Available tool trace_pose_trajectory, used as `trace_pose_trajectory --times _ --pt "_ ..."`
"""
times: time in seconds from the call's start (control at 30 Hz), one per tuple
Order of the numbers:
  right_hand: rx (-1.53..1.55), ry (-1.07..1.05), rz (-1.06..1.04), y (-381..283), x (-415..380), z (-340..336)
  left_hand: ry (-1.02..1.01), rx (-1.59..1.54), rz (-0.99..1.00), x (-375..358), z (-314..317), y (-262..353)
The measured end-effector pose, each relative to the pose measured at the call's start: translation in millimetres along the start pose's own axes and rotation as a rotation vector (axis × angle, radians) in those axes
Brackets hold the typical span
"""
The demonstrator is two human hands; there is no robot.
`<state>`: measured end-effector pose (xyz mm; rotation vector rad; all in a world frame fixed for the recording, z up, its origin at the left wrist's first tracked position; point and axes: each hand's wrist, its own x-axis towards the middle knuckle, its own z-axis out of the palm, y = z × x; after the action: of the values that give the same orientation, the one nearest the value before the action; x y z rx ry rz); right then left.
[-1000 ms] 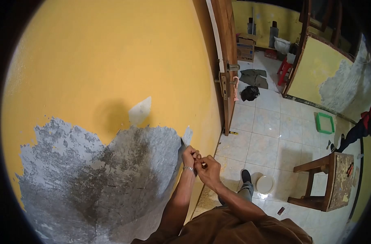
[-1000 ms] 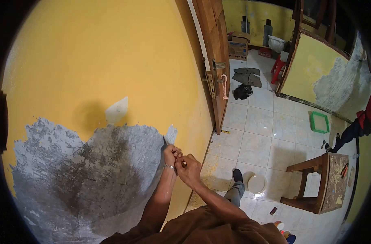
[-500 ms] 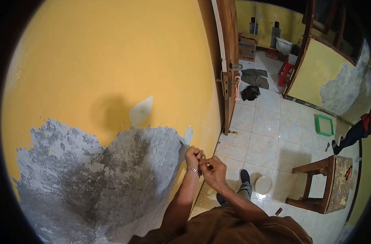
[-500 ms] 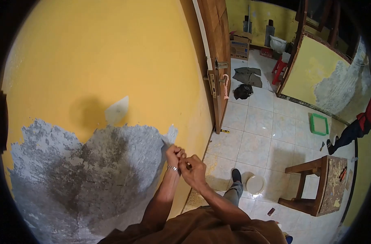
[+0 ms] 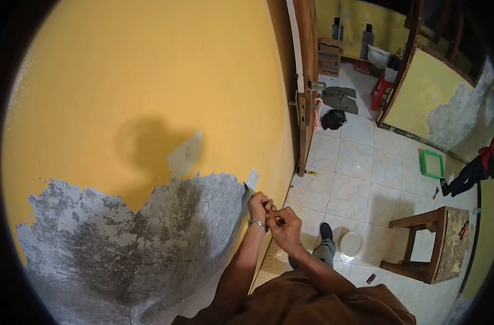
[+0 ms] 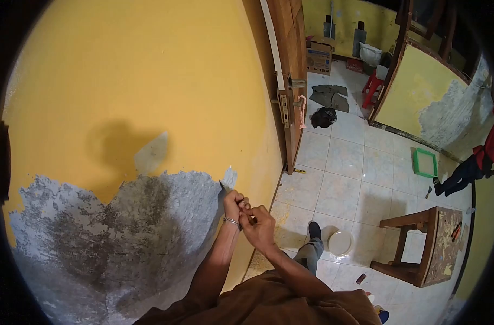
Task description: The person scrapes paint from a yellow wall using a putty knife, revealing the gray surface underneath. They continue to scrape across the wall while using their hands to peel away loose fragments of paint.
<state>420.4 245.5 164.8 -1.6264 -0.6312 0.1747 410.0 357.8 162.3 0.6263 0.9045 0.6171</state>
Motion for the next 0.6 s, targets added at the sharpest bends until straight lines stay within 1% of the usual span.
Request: trace_pose_trajectory --times 0.03,0.07,0.1,0.17,0.2,0.3,0.33,0.37,0.4,0.43,0.5,0.53,0.57,0.6 --pt "0.016 0.017 0.030 4 4 0 0.000 -0.005 -0.003 1 -1 0" --pt "-0.026 -0.030 0.040 1 4 -5 0.004 -0.024 -0.032 -1 -2 0" --pt "-0.029 -0.029 0.042 -6 1 -7 0.006 -0.038 -0.061 -4 -4 1" --pt "0.040 -0.033 0.035 -16 2 -3 0.009 -0.068 -0.024 -3 -4 6" --pt "-0.005 -0.051 0.004 -10 6 2 0.001 -0.055 -0.034 3 -5 8" --pt "0.043 -0.038 0.075 -16 6 -4 0.027 -0.073 -0.043 -7 -1 3" --pt "-0.017 -0.032 0.035 -20 6 -8 0.031 -0.038 -0.070 -16 2 7" --pt "-0.014 -0.029 0.029 -20 7 -7 0.030 -0.004 -0.091 -18 5 11" --pt "-0.027 -0.057 0.019 -18 7 -6 0.010 -0.091 -0.024 -11 -4 5" --pt "-0.039 -0.086 0.016 -17 6 -3 0.008 -0.087 -0.021 -4 -8 7" --pt "-0.039 -0.088 0.007 -14 12 4 0.021 -0.042 -0.075 -3 -3 19" --pt "0.023 -0.064 0.063 -11 10 3 0.038 0.030 -0.087 -9 0 17" --pt "0.084 -0.044 0.126 -11 4 2 0.021 0.000 -0.045 -4 2 10" --pt "0.020 -0.026 0.076 -14 6 -6 0.032 -0.011 -0.087 -9 1 4"
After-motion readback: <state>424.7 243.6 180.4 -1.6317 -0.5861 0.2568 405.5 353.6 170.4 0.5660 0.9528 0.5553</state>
